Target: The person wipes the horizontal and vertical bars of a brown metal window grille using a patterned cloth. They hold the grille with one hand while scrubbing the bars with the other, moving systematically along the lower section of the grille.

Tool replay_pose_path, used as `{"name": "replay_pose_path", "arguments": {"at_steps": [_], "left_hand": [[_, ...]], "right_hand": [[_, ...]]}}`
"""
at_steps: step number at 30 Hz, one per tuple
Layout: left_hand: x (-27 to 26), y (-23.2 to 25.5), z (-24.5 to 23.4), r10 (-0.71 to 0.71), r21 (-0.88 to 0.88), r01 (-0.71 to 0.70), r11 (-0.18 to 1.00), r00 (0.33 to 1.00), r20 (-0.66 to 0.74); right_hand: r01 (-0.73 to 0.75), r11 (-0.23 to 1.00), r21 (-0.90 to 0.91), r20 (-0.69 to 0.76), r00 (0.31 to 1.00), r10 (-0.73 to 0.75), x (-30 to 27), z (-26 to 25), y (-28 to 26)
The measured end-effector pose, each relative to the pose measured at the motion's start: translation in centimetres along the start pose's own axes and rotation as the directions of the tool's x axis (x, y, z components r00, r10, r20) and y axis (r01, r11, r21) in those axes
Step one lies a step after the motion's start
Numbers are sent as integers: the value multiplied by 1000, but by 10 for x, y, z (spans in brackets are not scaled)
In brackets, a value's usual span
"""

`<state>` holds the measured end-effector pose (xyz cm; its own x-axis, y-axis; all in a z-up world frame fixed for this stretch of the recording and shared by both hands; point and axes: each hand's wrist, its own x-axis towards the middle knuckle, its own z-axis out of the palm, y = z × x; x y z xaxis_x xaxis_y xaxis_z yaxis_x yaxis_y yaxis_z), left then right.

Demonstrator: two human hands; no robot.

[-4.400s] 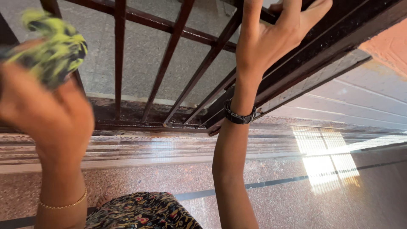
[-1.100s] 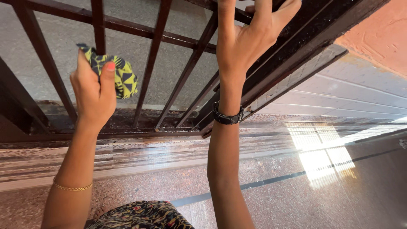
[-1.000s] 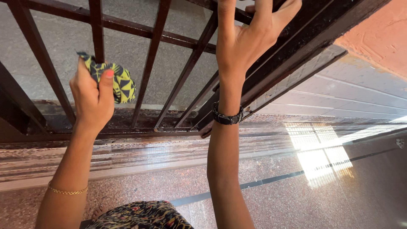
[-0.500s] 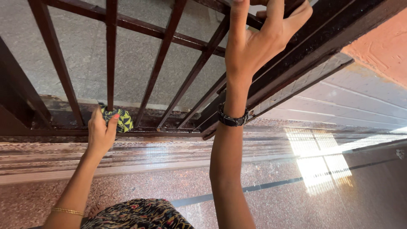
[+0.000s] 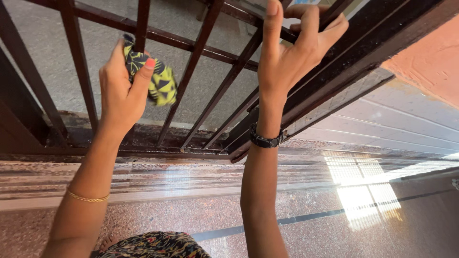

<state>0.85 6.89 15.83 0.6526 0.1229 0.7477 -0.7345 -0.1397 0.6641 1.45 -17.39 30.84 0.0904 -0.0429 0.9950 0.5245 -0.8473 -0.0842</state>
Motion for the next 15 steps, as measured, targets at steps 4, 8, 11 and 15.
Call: {"name": "replay_pose_path", "arguments": {"at_steps": [4,8,11,15], "left_hand": [[6,6,6,-8,-51,6,999,999,-40],[-3,-6,7,-6,-62,3,998,999,-45],[-5,-17,4,7,-93,-8,996,1000,-11],[-17,-33,1,-43,-176,50,983,998,44]], "right_hand": [[27,1000,4,-16,999,-27,4,2,1],[-53,998,-22,35,998,54,4,-2,-4],[-56,998,-39,139,988,60,11,-13,-7],[53,981,-187,336,942,13,16,-33,-7]]}}
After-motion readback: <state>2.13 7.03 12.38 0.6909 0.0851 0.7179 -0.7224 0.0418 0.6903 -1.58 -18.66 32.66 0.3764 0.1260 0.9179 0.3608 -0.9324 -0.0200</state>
